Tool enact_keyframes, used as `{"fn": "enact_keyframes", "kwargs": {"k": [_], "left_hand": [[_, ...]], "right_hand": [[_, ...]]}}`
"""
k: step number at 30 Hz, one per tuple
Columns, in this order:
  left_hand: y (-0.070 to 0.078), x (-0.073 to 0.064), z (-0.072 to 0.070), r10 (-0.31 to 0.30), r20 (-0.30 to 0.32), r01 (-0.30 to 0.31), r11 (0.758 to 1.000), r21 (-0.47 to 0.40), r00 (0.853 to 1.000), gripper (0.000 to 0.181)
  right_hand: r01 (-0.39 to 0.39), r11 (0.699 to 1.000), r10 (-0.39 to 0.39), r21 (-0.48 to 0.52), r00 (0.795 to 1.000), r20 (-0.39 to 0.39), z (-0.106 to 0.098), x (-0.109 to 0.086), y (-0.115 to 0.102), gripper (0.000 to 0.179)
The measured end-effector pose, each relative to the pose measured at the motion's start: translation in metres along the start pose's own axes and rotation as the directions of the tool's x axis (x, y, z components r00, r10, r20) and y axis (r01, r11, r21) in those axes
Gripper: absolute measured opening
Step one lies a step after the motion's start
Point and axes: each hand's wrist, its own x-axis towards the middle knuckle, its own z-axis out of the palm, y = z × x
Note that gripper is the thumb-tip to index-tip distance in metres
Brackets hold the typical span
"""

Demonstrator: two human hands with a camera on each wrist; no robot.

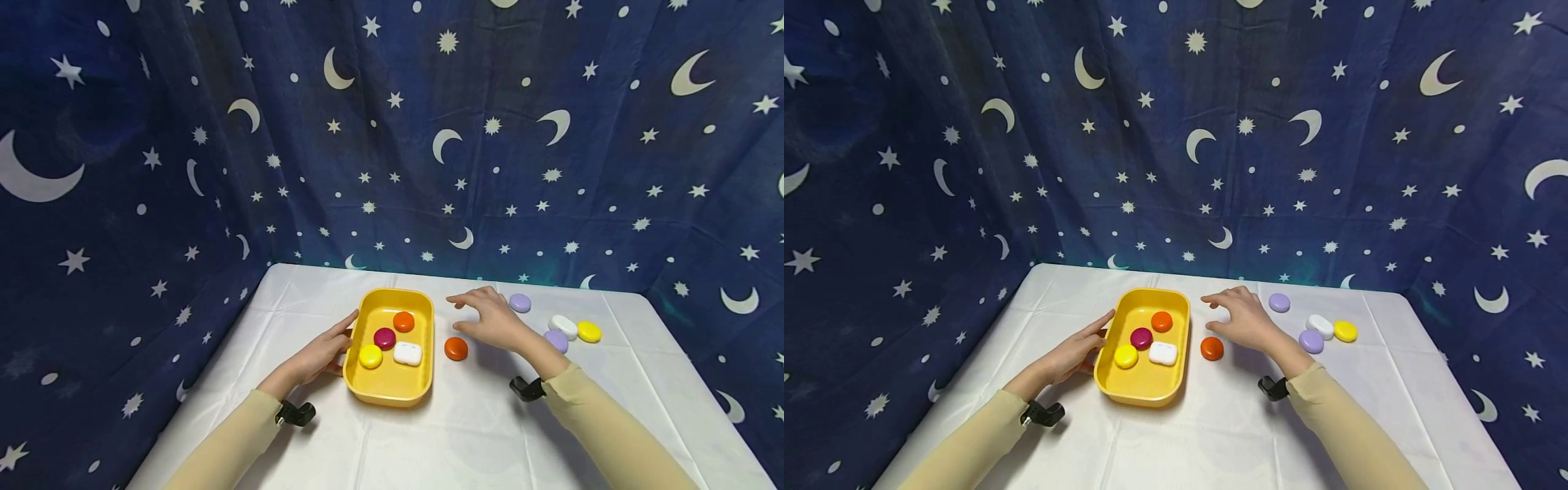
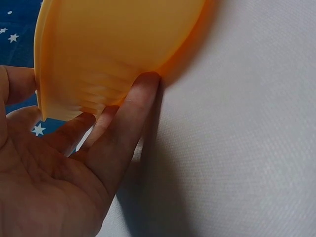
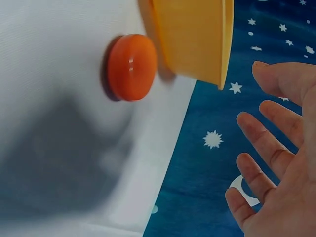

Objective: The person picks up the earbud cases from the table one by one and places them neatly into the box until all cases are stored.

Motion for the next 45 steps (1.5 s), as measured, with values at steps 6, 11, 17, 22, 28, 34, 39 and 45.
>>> {"fn": "enact_keyframes", "kwargs": {"k": [6, 11, 17, 22, 28, 34, 39, 45], "left_hand": [[0.0, 0.0, 0.0, 0.002, -0.001, -0.002, 1.0, -0.004, 1.0, 0.07], [0.0, 0.0, 0.0, 0.009, -0.005, -0.009, 1.0, -0.007, 1.0, 0.07], [-0.001, 0.001, 0.0, 0.011, -0.008, -0.012, 1.0, -0.009, 1.0, 0.07], [-0.001, 0.0, 0.0, 0.007, -0.01, -0.007, 1.0, -0.005, 1.0, 0.07], [-0.001, -0.001, 0.0, 0.007, -0.008, -0.007, 1.0, 0.0, 1.0, 0.07], [0.0, -0.001, 0.001, 0.008, -0.009, -0.008, 1.0, -0.005, 1.0, 0.069], [0.0, -0.002, 0.001, 0.012, -0.007, -0.012, 1.0, -0.003, 1.0, 0.069], [0.0, -0.001, 0.0, 0.004, -0.006, -0.004, 1.0, 0.008, 1.0, 0.068]], "right_hand": [[0.027, 0.999, -0.027, -0.021, 1.0, 0.0, 0.004, -0.008, 0.006, 0.053], [0.042, 0.998, -0.041, -0.04, 0.999, 0.02, 0.01, -0.013, 0.012, 0.053], [0.047, 0.998, -0.045, -0.042, 0.998, 0.043, 0.016, -0.019, 0.018, 0.054], [0.059, 0.997, -0.057, -0.043, 0.997, 0.043, 0.021, -0.024, 0.021, 0.053], [0.034, 0.999, -0.033, -0.019, 0.996, 0.079, 0.031, -0.029, 0.026, 0.063], [-0.01, 1.0, 0.01, -0.002, 0.994, 0.108, 0.039, -0.03, 0.029, 0.074], [-0.025, 1.0, 0.027, -0.014, 0.992, 0.12, 0.045, -0.029, 0.03, 0.073], [-0.063, 0.998, 0.064, -0.01, 0.988, 0.144, 0.047, -0.025, 0.029, 0.072]]}}
